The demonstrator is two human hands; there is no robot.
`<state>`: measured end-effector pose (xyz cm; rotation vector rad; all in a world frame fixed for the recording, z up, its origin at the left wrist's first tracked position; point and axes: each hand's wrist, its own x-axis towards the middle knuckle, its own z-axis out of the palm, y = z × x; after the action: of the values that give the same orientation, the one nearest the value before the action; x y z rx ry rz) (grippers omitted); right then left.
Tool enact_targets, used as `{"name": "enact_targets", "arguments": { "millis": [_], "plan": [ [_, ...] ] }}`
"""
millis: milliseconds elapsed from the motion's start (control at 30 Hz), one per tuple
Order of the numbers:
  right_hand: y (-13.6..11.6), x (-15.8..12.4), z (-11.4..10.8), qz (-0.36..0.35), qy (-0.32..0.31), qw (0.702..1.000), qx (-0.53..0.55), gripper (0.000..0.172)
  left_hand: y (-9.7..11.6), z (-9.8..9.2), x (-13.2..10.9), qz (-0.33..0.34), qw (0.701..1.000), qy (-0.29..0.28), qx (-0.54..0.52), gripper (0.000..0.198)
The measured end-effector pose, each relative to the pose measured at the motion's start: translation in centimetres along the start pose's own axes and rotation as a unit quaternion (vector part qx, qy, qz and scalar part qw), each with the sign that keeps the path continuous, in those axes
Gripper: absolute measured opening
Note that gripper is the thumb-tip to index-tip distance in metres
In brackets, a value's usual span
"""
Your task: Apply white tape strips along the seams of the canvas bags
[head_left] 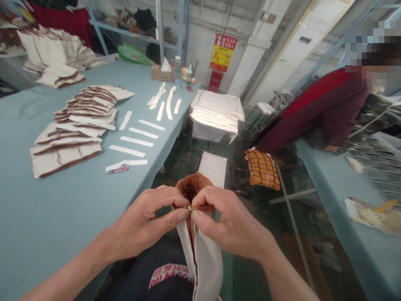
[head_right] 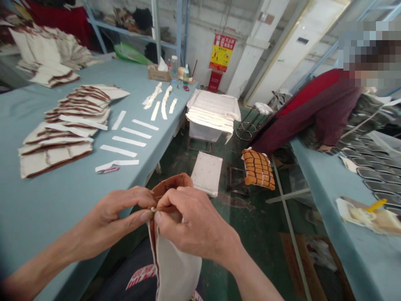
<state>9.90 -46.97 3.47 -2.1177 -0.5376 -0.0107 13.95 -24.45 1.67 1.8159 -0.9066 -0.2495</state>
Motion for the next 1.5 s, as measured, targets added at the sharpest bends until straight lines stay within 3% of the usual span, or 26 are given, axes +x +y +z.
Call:
{"name": "enact_targets", "arguments": {
  "millis": [400, 667, 833, 1033, 1167, 1300, 1500],
  "plan": [
    [1.6, 2.2, -2.0, -0.029, -0.082, 0.996, -0.011, 0.015, 1.4, 0.4, 0.3, -0.051, 0.998, 0.012, 0.031, 0.029],
    [3.3, 5.6, -2.1, -0.044, -0.168, 0.985, 0.013, 0.019, 0.5, 0.2, 0.5, -0.095, 0.992, 0.044, 0.064, 0.031],
    [3.5, 7.7, -1.0, -0.045, -0.224, 0.973, -0.034, 0.018, -0.5, -0.2, -0.5, -0.115, 0.989, 0.054, 0.074, 0.031],
    [2.0, 10.0, 1.6, -0.076, -0.281, 0.953, -0.088, 0.020, -1.5, -2.2, -3.0, -0.127, 0.982, 0.034, 0.137, 0.027],
    [0.2, 11.9, 4.2, -0.089, -0.298, 0.947, -0.087, 0.020, -2.0, -4.4, -5.1, -0.148, 0.976, 0.068, 0.144, 0.026],
    [-2.1, 13.8, 7.2, -0.122, -0.310, 0.935, -0.117, 0.017, -2.4, -6.7, -8.3, -0.159, 0.973, 0.096, 0.140, 0.023],
    [-5.6, 16.4, 12.4, -0.196, -0.346, 0.893, -0.213, 0.023, -2.8, -9.9, -13.1, -0.206, 0.964, 0.103, 0.131, 0.028]
  ]
}}
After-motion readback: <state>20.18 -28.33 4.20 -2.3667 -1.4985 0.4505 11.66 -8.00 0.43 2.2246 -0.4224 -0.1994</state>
